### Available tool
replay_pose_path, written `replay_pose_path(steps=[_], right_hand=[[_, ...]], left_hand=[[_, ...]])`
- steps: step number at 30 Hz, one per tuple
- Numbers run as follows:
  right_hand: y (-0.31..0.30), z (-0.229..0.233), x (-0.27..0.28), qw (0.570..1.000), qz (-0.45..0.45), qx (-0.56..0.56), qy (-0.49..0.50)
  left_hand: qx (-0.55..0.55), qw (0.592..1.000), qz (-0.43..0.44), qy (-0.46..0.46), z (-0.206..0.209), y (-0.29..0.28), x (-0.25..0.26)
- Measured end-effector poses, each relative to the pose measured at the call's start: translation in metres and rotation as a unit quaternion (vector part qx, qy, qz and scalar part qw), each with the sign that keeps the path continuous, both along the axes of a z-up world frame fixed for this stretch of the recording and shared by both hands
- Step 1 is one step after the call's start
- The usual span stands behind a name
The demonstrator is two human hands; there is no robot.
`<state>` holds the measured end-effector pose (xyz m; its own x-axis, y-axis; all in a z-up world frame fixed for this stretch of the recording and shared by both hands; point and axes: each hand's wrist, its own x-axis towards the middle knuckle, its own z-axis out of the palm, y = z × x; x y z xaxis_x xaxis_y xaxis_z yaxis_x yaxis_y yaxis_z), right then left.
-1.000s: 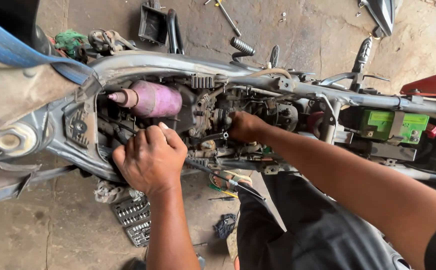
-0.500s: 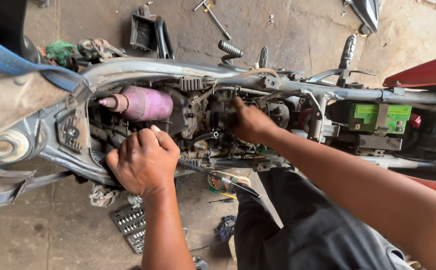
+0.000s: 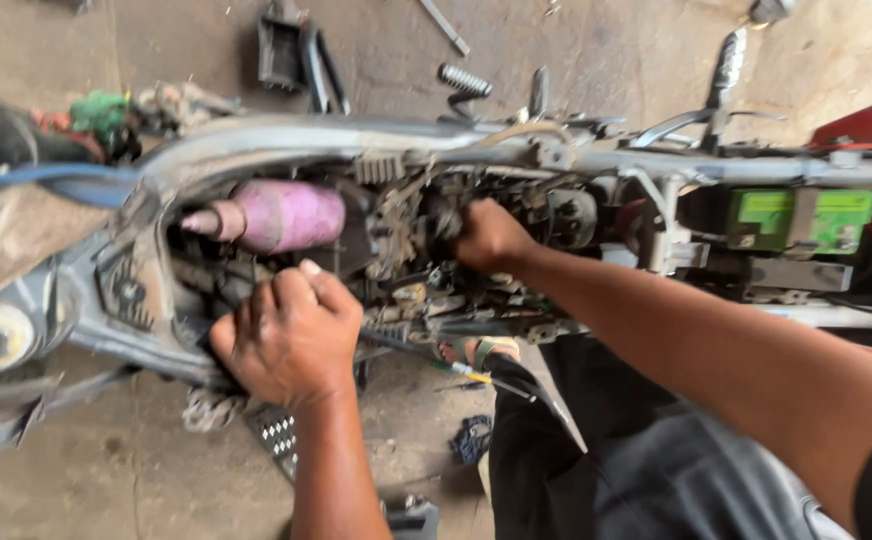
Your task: The recorder is working on the internal components of a motorcycle, handling various engine or frame parts.
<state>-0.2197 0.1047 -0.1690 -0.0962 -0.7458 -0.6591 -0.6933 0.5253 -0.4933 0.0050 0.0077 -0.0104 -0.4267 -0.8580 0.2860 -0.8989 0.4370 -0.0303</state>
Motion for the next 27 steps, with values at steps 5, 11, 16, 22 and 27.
replay_pose_path(steps=[5, 11, 16, 22, 27], right_hand=[[-0.003, -0.017, -0.007, 0.895, -0.325, 0.105, -0.286], [-0.001, -0.030, -0.013, 0.886, -0.304, 0.207, -0.282], [0.017, -0.019, -0.019, 0.994, 0.070, -0.046, 0.070], [0.002, 0.005, -0.003, 0.979, 0.083, -0.166, 0.079], [0.013, -0.064, -0.019, 0.967, -0.046, 0.092, -0.233]], left_hand=[[0.008, 1.000, 0.004, -0.005, -0.002, 0.001, 0.004], [0.013, 1.000, -0.003, -0.013, 0.001, -0.001, 0.001], [0.010, 1.000, -0.004, -0.020, 0.000, -0.002, -0.003], [0.016, 0.999, 0.000, -0.028, -0.004, -0.001, -0.002], [0.010, 1.000, 0.001, -0.022, 0.000, -0.001, -0.001]])
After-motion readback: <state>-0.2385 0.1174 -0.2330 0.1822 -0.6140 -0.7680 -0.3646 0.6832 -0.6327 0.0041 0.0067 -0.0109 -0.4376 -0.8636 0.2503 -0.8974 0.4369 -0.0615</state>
